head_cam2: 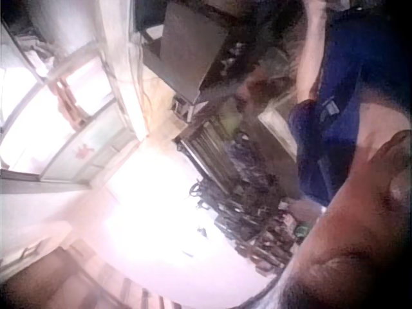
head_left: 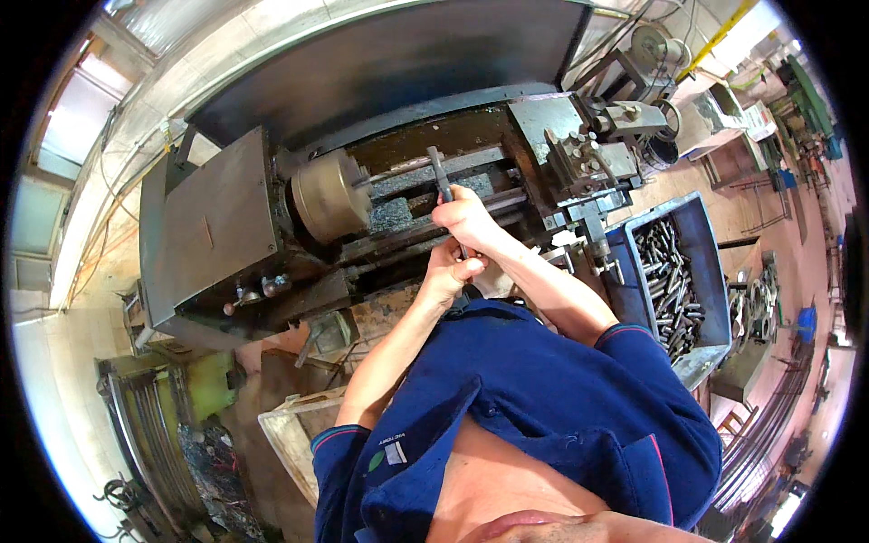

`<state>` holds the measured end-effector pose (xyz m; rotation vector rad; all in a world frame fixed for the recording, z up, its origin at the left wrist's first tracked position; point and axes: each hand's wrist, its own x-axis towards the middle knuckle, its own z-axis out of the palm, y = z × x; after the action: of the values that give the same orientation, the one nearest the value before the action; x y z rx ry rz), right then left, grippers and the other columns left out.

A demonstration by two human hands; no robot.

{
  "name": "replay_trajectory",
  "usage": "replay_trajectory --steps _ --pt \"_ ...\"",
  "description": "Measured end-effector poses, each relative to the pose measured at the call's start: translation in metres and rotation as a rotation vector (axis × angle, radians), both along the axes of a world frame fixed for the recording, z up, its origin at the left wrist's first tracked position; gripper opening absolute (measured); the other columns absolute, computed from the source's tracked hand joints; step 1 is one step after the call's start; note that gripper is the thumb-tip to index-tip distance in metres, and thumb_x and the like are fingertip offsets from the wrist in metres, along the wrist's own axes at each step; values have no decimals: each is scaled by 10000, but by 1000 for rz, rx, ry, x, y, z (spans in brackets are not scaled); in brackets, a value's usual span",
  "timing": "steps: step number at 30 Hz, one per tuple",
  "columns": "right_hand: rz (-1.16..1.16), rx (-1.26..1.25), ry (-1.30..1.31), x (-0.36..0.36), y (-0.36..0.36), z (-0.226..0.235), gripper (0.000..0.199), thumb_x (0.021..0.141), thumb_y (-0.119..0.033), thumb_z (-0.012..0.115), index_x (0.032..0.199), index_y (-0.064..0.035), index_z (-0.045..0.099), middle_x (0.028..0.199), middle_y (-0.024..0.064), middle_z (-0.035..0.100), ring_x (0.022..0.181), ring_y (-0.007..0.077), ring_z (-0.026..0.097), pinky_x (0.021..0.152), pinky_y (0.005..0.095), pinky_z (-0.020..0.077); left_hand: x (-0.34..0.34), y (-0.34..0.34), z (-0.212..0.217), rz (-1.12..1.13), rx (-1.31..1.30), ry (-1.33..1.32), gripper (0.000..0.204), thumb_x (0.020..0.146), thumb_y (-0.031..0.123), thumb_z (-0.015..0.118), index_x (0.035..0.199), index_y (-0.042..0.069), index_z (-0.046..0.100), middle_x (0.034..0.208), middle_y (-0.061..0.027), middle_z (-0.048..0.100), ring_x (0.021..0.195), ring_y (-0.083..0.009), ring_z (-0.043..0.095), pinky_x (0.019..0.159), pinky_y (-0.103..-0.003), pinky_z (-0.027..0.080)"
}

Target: The person repeatedly picks up cylindrical metal rods from a wooden crate, places them into a grinding machine, and uses pliers to hold and adjust the rods while the machine operates. After processing, the rods are placed into a blue bin.

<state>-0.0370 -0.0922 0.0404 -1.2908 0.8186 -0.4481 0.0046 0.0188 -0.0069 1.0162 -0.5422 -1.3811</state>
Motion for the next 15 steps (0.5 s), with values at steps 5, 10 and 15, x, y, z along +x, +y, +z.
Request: replay_trajectory --steps 5,10,15 --pt "57 -129 126 15 9 -1 165 606 -112 559 715 -41 457 622 9 428 596 114 392 514 291 340 7 9 6 64 2 -19 419 587 201 749 893 17 529 761 -19 562 640 -95 536 501 -209 402" --pt "44 -42 19 0 4 1 138 623 -104 567 689 -17 482 608 -2 458 568 96 425 474 282 336 3 5 7 -15 1 -13 405 602 165 739 903 1 523 835 -40 560 739 -114 562 608 -230 459" --pt "48 -172 84 16 6 -17 166 602 -128 581 678 -32 468 608 27 463 589 135 441 519 300 380 7 11 5 56 -7 43 430 580 137 759 908 -2 518 844 -37 554 780 -116 551 638 -227 454"
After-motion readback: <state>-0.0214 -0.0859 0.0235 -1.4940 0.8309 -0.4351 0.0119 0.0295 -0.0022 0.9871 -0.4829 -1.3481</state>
